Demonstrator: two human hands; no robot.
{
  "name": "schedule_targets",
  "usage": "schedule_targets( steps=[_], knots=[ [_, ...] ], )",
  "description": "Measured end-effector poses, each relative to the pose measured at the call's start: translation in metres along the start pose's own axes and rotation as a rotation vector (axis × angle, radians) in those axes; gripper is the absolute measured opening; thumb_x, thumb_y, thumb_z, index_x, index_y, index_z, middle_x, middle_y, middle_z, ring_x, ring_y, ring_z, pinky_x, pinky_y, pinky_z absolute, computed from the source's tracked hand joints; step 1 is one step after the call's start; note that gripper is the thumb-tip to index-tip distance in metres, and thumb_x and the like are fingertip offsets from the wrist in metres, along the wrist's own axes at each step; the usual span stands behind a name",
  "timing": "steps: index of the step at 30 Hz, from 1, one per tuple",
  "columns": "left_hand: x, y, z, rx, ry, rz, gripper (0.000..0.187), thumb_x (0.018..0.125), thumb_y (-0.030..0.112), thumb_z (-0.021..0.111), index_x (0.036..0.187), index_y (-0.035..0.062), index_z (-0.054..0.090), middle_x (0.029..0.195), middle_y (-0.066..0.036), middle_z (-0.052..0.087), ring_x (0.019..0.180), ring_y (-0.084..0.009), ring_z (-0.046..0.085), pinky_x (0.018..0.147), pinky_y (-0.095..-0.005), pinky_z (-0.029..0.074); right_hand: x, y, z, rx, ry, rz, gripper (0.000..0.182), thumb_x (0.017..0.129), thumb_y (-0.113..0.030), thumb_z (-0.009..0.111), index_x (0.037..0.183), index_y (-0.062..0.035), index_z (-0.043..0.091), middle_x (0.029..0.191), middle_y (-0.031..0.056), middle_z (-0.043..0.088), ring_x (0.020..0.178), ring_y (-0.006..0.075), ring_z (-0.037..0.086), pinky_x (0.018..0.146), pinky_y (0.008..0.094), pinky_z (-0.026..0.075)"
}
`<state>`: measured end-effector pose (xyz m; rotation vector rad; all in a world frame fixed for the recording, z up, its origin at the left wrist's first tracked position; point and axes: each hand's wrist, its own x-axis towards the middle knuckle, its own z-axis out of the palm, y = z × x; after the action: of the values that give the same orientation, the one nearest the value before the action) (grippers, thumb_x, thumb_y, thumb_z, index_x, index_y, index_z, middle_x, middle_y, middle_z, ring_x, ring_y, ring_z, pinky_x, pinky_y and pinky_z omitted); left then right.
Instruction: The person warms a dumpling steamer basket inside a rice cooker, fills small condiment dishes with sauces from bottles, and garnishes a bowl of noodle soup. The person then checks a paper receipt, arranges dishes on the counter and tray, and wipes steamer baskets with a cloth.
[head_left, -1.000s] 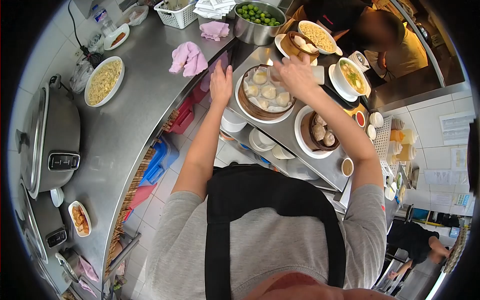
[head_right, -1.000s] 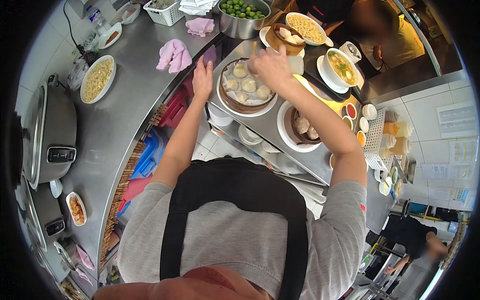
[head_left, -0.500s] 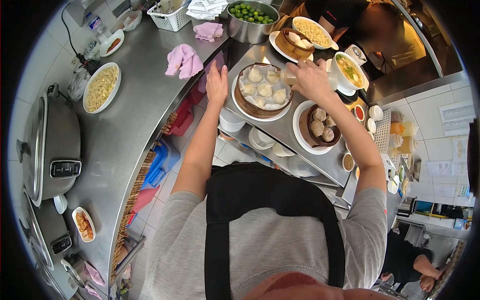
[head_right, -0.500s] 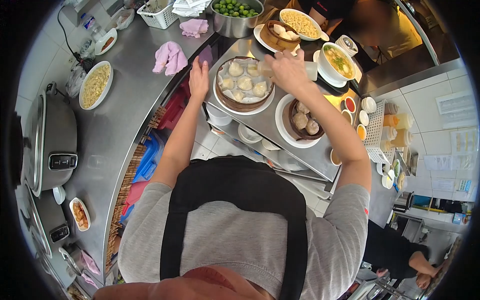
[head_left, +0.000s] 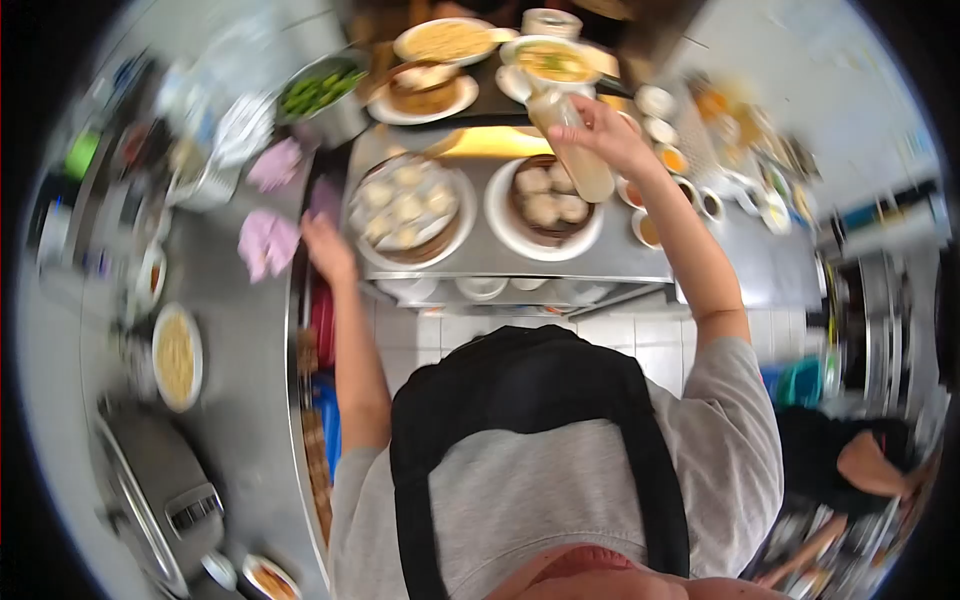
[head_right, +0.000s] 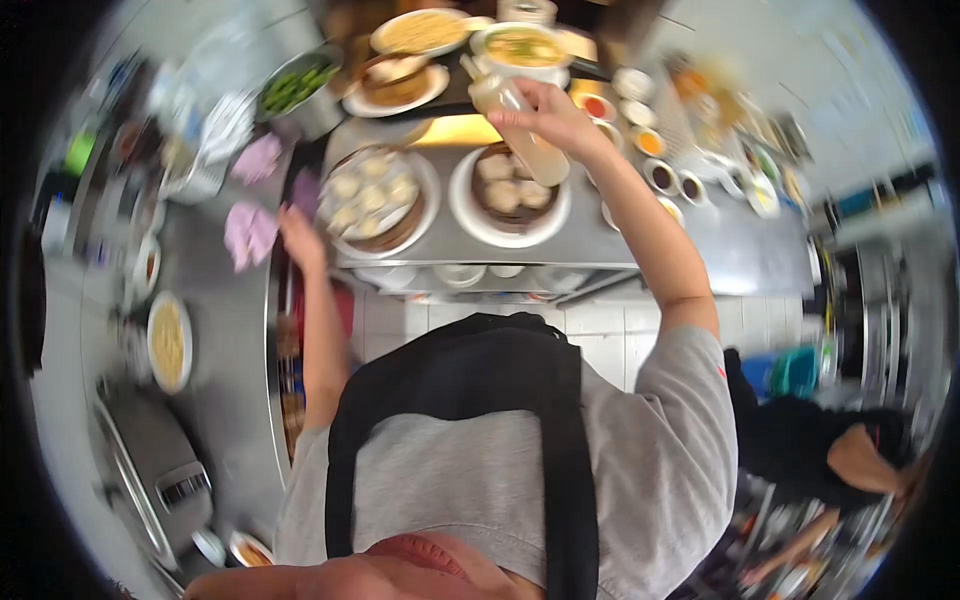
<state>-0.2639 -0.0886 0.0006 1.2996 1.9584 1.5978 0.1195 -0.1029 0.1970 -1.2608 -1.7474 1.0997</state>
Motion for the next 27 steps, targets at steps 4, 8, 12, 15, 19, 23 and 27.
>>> schedule_targets(
  steps=[4,8,12,15,19,23,27],
  knots=[
    [0.009,-0.029,0.006,-0.034,-0.012,0.052,0.052,0.093,0.038,0.034,0.125,-0.0021,0.040,0.119,-0.021,0.050,0.108,-0.0328,0.049,0.092,-0.0371,0.037,-0.081,0.015,-0.096,-0.090,0.606,-0.098,0.043,0.076,-0.025,0.069,0.109,-0.0018,0.053,0.093,0.0050,0.061,0.083,0.0106,0.056,0.076,0.0266,0.044],
    [0.006,-0.022,0.007,-0.233,0.008,-0.001,0.056,0.094,0.040,0.031,0.126,-0.0043,0.036,0.109,-0.020,0.055,0.101,-0.0282,0.053,0.089,-0.0372,0.041,-0.147,0.073,-0.196,-0.397,1.399,-0.454,0.053,0.071,-0.026,0.073,0.110,0.0000,0.050,0.102,0.0119,0.056,0.094,0.0199,0.053,0.084,0.0327,0.042],
    [-0.003,-0.026,-0.004,-0.342,0.143,-0.062,0.047,0.094,0.031,0.031,0.124,-0.0039,0.037,0.112,-0.019,0.054,0.099,-0.0278,0.054,0.086,-0.0380,0.043,-0.161,0.192,-0.276,-0.632,1.824,-0.105,0.075,0.071,-0.038,0.072,0.122,0.0013,0.034,0.116,0.0192,0.042,0.107,0.0305,0.043,0.092,0.0418,0.036],
    [-0.023,-0.063,-0.018,0.136,0.203,0.086,0.031,0.091,0.019,0.041,0.110,-0.0030,0.051,0.110,-0.016,0.056,0.101,-0.0256,0.052,0.087,-0.0368,0.041,-0.148,0.248,-0.303,-0.594,1.497,-0.050,0.068,0.072,-0.035,0.072,0.117,0.0031,0.037,0.104,0.0178,0.049,0.094,0.0285,0.050,0.082,0.0391,0.043],
    [-0.080,-0.048,-0.044,0.002,0.395,0.010,0.027,0.085,0.017,0.053,0.103,-0.0025,0.058,0.103,-0.014,0.061,0.097,-0.0223,0.057,0.087,-0.0316,0.042,-0.144,0.262,-0.312,-0.529,1.197,-0.194,0.059,0.074,-0.029,0.072,0.110,0.0056,0.041,0.088,0.0160,0.058,0.077,0.0258,0.060,0.068,0.0355,0.052],
    [-0.072,-0.046,-0.085,0.226,0.569,-0.027,0.019,0.078,0.012,0.058,0.094,0.0042,0.063,0.086,-0.014,0.062,0.080,-0.0265,0.059,0.074,-0.0353,0.047,-0.150,0.241,-0.301,-0.443,1.229,-0.167,0.055,0.080,-0.018,0.066,0.118,0.0078,0.036,0.095,0.0183,0.053,0.083,0.0245,0.058,0.070,0.0326,0.051],
    [-0.017,-0.046,-0.090,0.537,0.428,0.022,0.020,0.074,0.014,0.061,0.092,0.0068,0.064,0.089,-0.013,0.060,0.084,-0.0287,0.056,0.076,-0.0388,0.045,-0.156,0.201,-0.262,-0.366,1.208,-0.150,0.058,0.081,-0.026,0.065,0.123,0.0029,0.036,0.106,0.0187,0.049,0.092,0.0260,0.055,0.075,0.0354,0.049]
  ],
)
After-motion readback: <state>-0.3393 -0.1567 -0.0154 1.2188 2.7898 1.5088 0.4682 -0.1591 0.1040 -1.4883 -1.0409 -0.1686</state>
